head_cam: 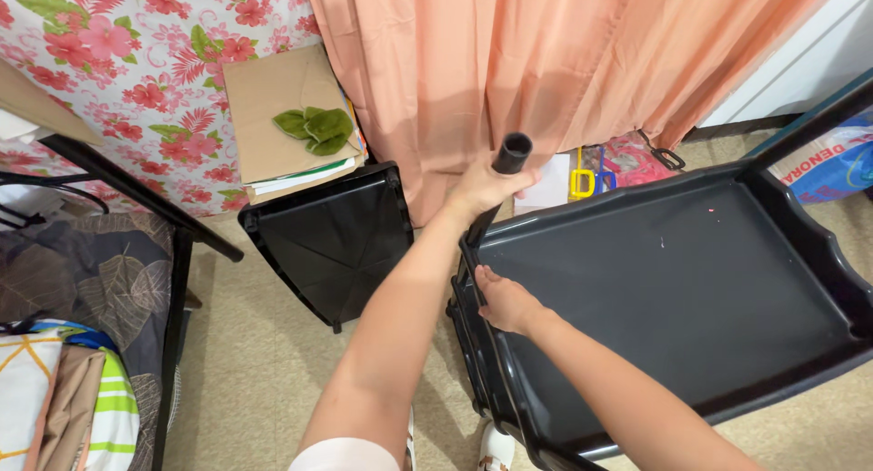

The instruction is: The person disassembles a black plastic rolling cart by hand, removing the top tray and detaching the vertical support poles from the tray corners. The removed poles are placed on the cart's lower tray.

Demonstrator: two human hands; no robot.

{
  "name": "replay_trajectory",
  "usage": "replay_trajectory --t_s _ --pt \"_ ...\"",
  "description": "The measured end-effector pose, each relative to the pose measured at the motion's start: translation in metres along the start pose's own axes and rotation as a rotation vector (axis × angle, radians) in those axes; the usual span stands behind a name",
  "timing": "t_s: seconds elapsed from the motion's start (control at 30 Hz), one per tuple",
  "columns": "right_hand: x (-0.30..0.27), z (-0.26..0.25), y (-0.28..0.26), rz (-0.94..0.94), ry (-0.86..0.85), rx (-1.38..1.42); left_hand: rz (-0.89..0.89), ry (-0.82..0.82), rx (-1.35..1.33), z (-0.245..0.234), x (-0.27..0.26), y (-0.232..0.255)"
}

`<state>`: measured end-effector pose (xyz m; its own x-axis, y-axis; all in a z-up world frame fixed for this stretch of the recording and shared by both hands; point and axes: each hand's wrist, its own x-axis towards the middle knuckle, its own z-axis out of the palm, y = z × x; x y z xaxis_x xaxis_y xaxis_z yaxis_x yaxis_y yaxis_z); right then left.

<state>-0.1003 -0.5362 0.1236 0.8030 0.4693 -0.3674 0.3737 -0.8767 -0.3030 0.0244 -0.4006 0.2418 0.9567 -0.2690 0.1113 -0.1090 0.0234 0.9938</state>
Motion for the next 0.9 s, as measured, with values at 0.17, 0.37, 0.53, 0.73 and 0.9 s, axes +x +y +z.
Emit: replay_trajectory --t_s 0.17,0.37,0.53,0.73,0.9 --pt "-0.009 -0.017 -0.012 0.014 -0.060 -0.027 0.225 0.302 0.001 0.026 -0.007 0.002" --pt "-0.003 0.003 -0.003 -0.030 0.002 -0.018 0.006 0.867 -0.030 0.028 -0.017 0.041" --pt "0.001 0.008 0.024 -0.325 0.298 0.207 0.278 0.962 -0.309 0.020 -0.009 0.094" --pt "-0.022 -0.021 0.075 0.290 0.088 0.864 0.102 0.756 -0.245 0.025 -0.050 0.125" --pt "-0.054 -0.061 0.093 0.035 0.401 0.800 -0.064 0.656 -0.441 0.037 -0.076 0.093"
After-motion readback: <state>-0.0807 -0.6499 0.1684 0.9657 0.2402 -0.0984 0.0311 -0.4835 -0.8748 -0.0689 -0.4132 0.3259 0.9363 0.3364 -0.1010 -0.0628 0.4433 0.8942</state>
